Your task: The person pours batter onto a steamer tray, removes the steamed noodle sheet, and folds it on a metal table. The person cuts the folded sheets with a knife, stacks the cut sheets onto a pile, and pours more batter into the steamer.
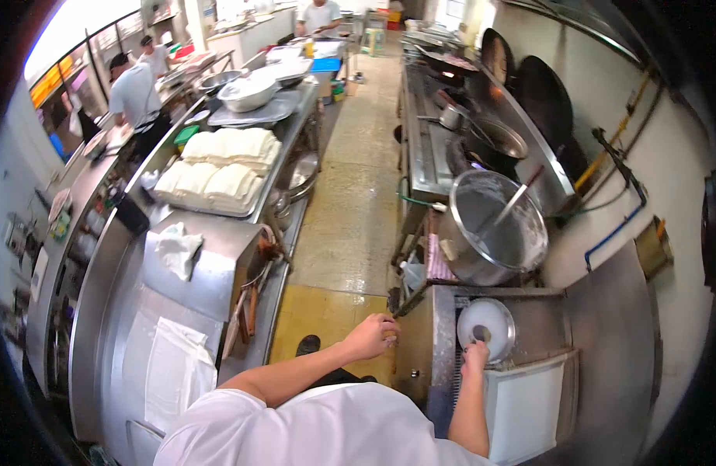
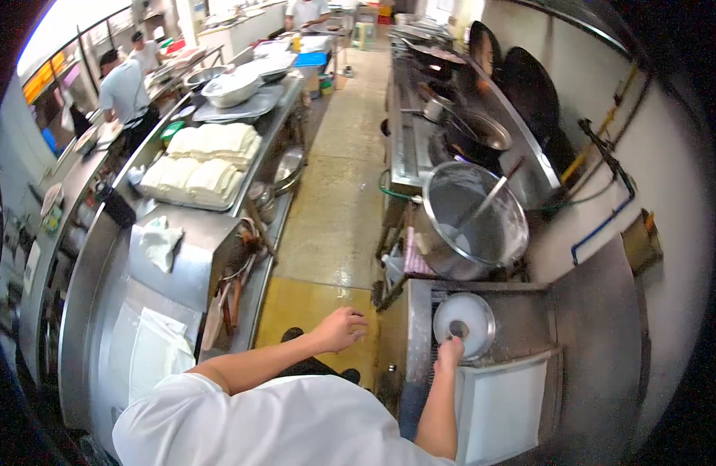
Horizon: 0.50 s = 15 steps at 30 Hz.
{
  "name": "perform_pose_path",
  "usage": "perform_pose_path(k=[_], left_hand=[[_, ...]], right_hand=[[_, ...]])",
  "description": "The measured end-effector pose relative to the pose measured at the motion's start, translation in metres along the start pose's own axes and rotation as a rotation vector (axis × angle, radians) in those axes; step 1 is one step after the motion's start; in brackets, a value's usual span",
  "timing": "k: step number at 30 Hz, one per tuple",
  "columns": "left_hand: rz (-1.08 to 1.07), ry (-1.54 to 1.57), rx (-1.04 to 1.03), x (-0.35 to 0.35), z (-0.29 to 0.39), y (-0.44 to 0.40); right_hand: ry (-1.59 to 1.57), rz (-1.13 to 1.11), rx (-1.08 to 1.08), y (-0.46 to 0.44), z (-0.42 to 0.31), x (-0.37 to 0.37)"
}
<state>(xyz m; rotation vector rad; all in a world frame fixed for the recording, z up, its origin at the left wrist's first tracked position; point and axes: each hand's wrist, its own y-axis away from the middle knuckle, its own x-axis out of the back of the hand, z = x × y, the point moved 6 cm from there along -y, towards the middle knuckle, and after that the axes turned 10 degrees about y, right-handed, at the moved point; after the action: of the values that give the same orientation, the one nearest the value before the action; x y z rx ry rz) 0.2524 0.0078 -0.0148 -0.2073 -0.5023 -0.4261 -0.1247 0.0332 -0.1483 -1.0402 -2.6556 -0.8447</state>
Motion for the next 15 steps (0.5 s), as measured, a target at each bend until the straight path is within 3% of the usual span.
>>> perform_pose_path(k=[2,3,4,6,9,15], left_hand=[[0.047,0.015,0.005,0.024,-0.005,0.01],[0.073,0.022,0.009,0.039,-0.007,0.015],[0.086,0.034,0.052,0.055,-0.011,0.021],[0.107,0.064,0.136,0.087,-0.023,0.034],[0.282,0.066,0.118,0.146,-0.047,0.062],[0.644,0.193,0.273,0.285,-0.101,0.158]], right_hand=[[0.217,0.091,0.332,0.016,-0.022,-0.011],[0.32,0.119,0.282,0.073,-0.065,-0.02],[0.408,0.172,0.432,0.07,-0.061,-0.035],[0.41,-0.025,0.45,0.071,-0.052,-0.082],[0.406,-0.235,0.657,0.157,-0.102,-0.181],[0.471,-0.751,1.095,0.343,-0.166,-0.401]])
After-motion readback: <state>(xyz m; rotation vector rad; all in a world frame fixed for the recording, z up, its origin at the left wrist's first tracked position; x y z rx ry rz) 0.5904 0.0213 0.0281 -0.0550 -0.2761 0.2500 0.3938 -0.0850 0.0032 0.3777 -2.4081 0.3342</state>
